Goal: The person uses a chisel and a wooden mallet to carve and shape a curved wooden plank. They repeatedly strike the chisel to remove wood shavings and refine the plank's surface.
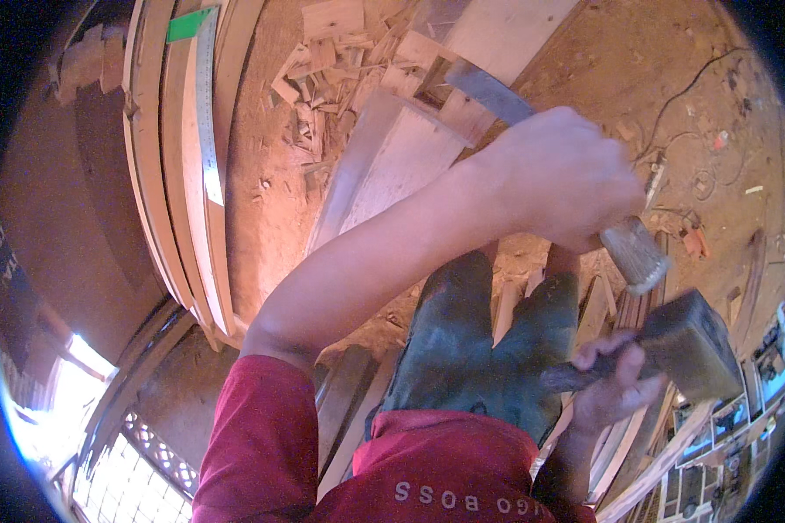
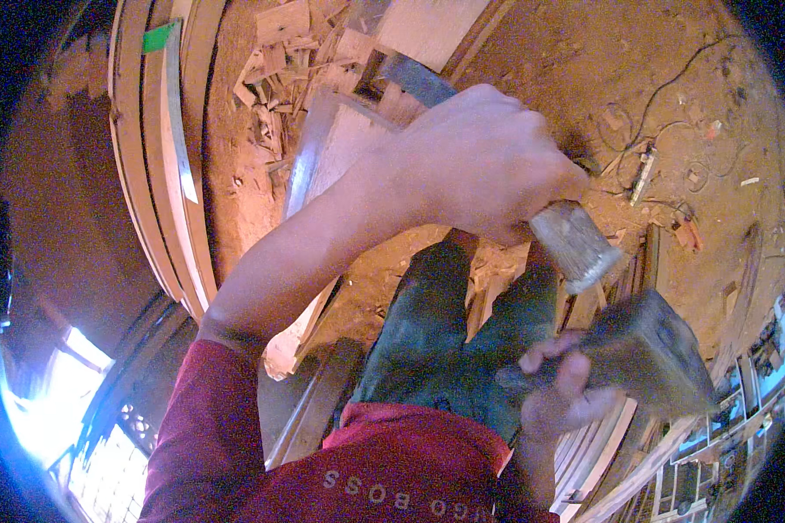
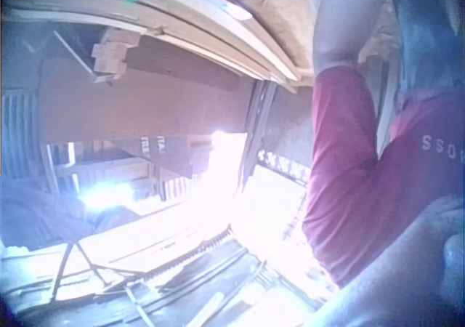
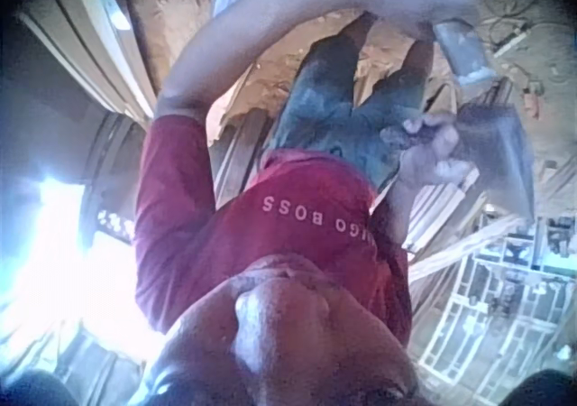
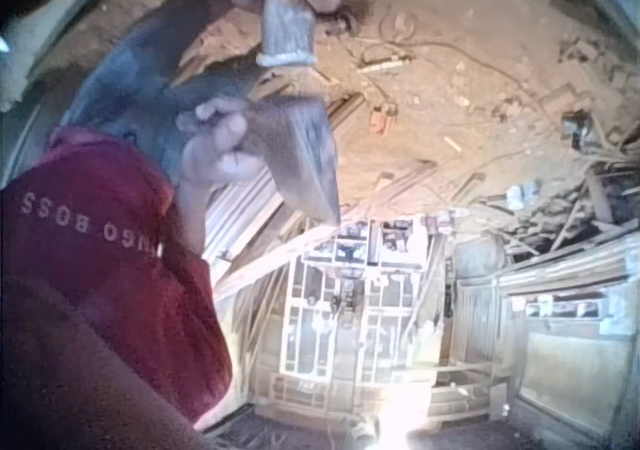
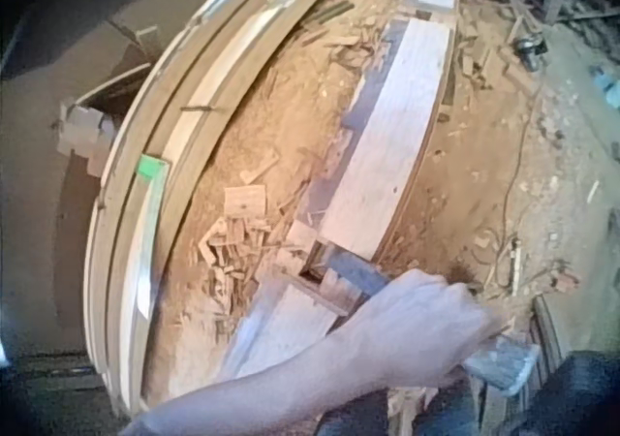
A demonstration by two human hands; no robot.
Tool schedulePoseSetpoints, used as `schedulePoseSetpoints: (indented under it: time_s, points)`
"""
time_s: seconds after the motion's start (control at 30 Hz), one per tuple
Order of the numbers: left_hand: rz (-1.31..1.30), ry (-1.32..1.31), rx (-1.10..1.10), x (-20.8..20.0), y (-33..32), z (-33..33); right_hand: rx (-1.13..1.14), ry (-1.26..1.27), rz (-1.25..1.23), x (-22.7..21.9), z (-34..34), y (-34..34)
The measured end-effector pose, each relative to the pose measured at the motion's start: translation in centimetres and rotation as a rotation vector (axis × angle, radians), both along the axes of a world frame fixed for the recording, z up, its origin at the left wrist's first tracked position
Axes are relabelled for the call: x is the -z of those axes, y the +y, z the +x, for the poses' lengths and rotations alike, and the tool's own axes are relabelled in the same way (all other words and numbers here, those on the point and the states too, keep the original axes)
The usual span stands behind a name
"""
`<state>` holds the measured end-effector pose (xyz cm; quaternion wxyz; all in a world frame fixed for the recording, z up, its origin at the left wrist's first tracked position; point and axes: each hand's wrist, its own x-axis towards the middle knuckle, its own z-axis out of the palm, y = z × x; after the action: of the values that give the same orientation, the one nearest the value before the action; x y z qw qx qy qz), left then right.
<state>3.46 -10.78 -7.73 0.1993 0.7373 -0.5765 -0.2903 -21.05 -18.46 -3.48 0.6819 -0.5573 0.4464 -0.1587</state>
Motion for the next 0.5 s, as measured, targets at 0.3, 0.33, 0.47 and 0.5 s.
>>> schedulePoseSetpoints:
  time_s: [0.3,0.33,0.47,0.5]
  points:
    - [0.045,-0.032,-0.026,0.5,0.6,0.8,-0.064,0.041,0.034,0.8,0.9,0.2]
    - [0.046,-0.022,-0.027,0.3,0.7,0.7,-0.060,0.035,0.054,0.8,0.9,0.1]
    - [0.130,-0.046,-0.061,0.7,1.9,2.6,-0.294,0.210,0.048,0.9,3.2,0.1]
    - [0.140,-0.046,-0.110,0.5,2.1,2.8,-0.280,0.199,0.054,0.9,3.2,0.2]
